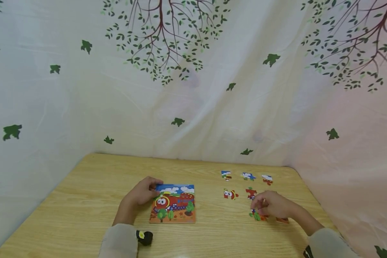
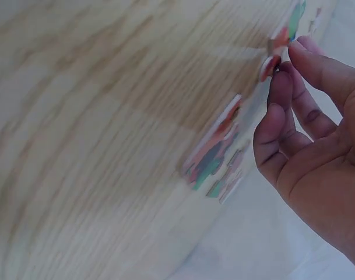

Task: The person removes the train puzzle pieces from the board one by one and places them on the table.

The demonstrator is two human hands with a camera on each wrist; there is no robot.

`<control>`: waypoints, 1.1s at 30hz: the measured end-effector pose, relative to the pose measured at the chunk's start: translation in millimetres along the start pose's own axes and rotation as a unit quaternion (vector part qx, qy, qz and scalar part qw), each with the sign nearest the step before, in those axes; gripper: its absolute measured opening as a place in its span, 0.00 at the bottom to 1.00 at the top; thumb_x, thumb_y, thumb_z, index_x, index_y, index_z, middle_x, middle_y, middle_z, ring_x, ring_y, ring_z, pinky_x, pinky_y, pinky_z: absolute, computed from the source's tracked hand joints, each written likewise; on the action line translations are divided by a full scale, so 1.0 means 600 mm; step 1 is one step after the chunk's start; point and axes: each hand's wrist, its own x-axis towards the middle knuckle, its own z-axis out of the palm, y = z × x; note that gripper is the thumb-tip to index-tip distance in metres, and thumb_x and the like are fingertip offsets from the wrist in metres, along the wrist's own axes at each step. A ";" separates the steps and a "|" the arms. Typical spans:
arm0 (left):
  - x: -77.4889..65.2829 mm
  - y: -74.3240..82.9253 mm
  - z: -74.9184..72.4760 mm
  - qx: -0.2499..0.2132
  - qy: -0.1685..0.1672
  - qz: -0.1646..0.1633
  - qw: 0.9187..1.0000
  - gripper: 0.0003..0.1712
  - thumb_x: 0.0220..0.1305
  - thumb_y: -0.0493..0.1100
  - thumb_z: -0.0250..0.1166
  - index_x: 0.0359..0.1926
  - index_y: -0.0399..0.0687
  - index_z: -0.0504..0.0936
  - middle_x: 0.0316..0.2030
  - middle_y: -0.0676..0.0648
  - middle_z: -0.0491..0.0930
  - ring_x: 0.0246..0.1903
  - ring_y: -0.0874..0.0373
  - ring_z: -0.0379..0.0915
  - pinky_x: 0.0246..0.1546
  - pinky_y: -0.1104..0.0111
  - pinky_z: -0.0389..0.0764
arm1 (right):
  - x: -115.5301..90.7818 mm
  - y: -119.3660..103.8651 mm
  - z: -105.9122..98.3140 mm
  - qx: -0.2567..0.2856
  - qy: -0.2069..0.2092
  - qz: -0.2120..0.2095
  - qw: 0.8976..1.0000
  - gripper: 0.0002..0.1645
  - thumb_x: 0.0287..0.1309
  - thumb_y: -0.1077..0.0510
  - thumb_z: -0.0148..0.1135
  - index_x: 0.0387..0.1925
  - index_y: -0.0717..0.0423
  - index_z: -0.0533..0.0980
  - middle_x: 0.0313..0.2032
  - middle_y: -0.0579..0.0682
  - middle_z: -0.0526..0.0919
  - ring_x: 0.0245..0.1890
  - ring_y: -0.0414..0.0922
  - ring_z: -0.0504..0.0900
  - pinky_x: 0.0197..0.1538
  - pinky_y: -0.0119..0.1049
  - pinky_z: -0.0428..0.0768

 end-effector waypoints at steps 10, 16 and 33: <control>0.001 -0.002 -0.003 -0.006 -0.006 -0.001 1.000 0.18 0.67 0.31 0.65 0.58 0.40 0.84 0.50 0.45 0.77 0.47 0.50 0.70 0.55 0.48 0.73 | 0.057 -0.040 0.015 -0.001 -0.010 -0.020 1.000 0.10 0.68 0.68 0.60 0.47 0.57 0.83 0.36 0.53 0.83 0.30 0.41 0.79 0.35 0.34 0.80; 0.001 -0.002 -0.003 -0.009 -0.006 -0.006 1.000 0.18 0.68 0.31 0.65 0.58 0.41 0.84 0.49 0.45 0.77 0.47 0.50 0.69 0.55 0.49 0.72 | 0.114 -0.078 0.037 -0.043 -0.018 -0.048 0.998 0.09 0.70 0.64 0.62 0.48 0.54 0.83 0.38 0.49 0.83 0.35 0.40 0.80 0.40 0.35 0.79; 0.004 0.002 -0.002 -0.005 -0.007 -0.009 1.000 0.19 0.68 0.31 0.65 0.58 0.41 0.84 0.50 0.44 0.77 0.48 0.49 0.70 0.57 0.48 0.72 | 0.243 -0.200 0.109 -0.095 -0.039 -0.092 0.990 0.07 0.70 0.61 0.64 0.46 0.53 0.84 0.33 0.39 0.81 0.34 0.35 0.79 0.42 0.33 0.79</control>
